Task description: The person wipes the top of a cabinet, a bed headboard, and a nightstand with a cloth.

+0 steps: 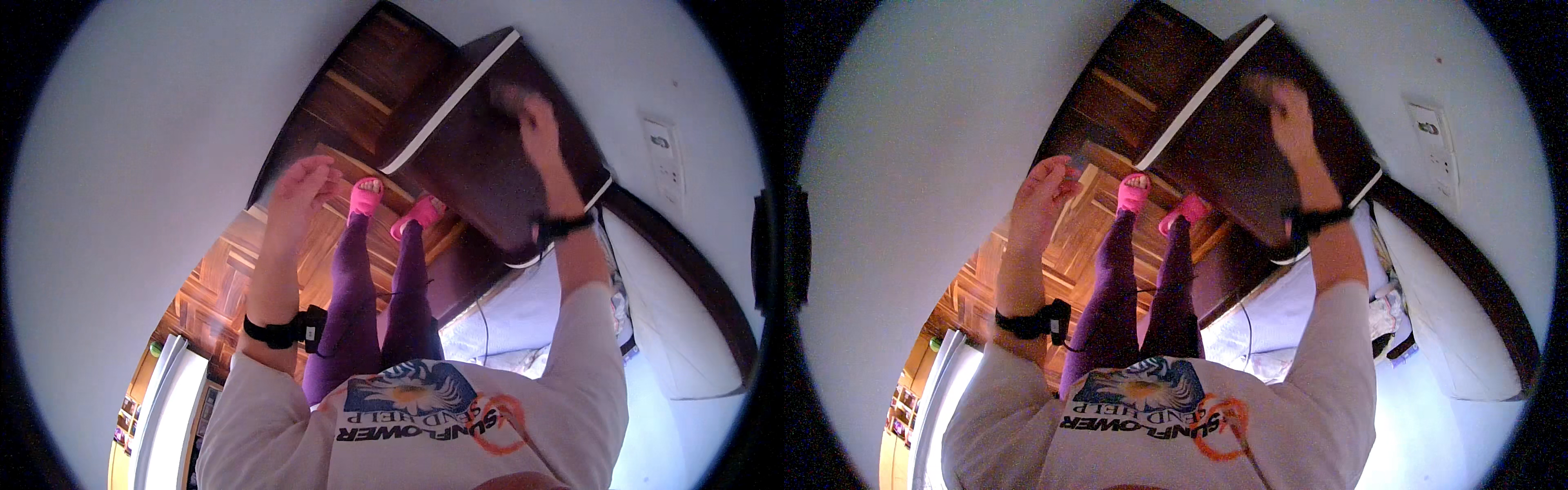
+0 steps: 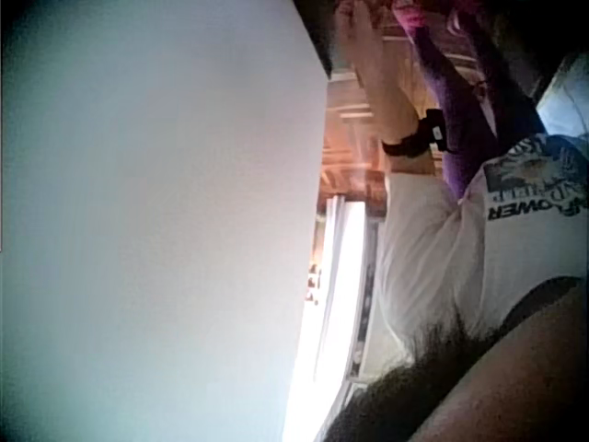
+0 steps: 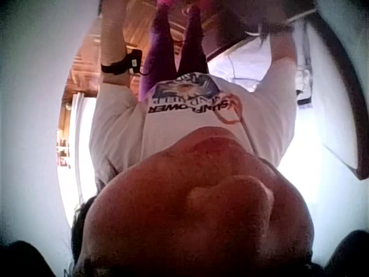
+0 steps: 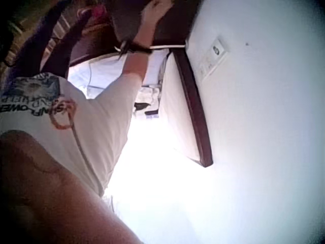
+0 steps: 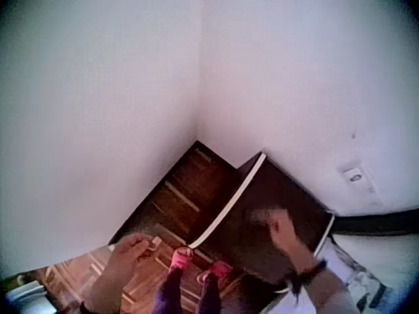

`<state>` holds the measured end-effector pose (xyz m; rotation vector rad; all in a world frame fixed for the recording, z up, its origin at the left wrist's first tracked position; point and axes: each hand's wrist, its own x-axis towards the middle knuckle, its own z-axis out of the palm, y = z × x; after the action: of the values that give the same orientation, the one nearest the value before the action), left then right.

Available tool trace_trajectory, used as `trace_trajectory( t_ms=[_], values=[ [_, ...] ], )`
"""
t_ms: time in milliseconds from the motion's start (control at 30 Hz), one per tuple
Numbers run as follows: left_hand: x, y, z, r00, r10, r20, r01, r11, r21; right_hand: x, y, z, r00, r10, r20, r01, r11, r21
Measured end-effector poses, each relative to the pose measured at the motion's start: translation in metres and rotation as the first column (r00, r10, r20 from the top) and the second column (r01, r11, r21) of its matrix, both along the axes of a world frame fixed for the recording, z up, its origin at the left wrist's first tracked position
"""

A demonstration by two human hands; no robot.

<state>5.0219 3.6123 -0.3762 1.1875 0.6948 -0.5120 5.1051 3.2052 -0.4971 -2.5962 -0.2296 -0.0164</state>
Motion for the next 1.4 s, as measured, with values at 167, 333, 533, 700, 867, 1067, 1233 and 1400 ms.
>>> trace_trajectory(
  t_ms=[167, 333, 533, 700, 867, 1067, 1233, 1400],
  values=[
    [0.014, -0.025, -0.008, 0.999, -0.017, 0.046, 0.022, 0.994, -0.109, 0.166, -0.063, -0.045, 0.99, -0.028, 0.14, 0.05, 0.987, -0.155],
    [0.006, 0.011, 0.004, 0.999, 0.025, -0.035, -0.023, 0.999, 0.034, 0.019, 0.12, -0.062, 0.998, 0.056, 0.021, -0.05, 0.973, -0.226],
    [0.019, 0.004, 0.007, 0.999, -0.021, 0.044, 0.023, 0.999, -0.043, -0.195, 0.135, -0.038, 0.788, 0.481, -0.384, -0.435, 0.877, 0.206],
    [0.014, 0.018, 0.006, 0.999, -0.05, -0.02, 0.051, 0.994, 0.098, -0.182, 0.145, -0.002, 0.903, 0.341, -0.262, -0.356, 0.934, -0.013],
    [0.014, -0.021, 0.009, 0.99, -0.133, -0.048, 0.133, 0.991, 0.011, -0.137, 0.146, -0.054, 0.782, 0.617, -0.092, -0.622, 0.763, -0.175],
    [0.003, -0.044, 0.031, 0.986, -0.161, -0.035, 0.163, 0.984, 0.078, -0.151, 0.174, -0.057, 0.737, 0.676, 0.007, -0.615, 0.674, -0.409],
    [0.002, -0.079, 0.055, 0.959, -0.284, -0.003, 0.283, 0.955, 0.082, -0.17, 0.157, -0.072, 0.656, 0.744, -0.125, -0.701, 0.539, -0.467],
    [0.006, -0.078, 0.066, 0.935, -0.354, 0.032, 0.344, 0.922, 0.176, -0.271, 0.016, -0.056, 0.675, 0.687, -0.268, -0.692, 0.463, -0.554]
  ],
)
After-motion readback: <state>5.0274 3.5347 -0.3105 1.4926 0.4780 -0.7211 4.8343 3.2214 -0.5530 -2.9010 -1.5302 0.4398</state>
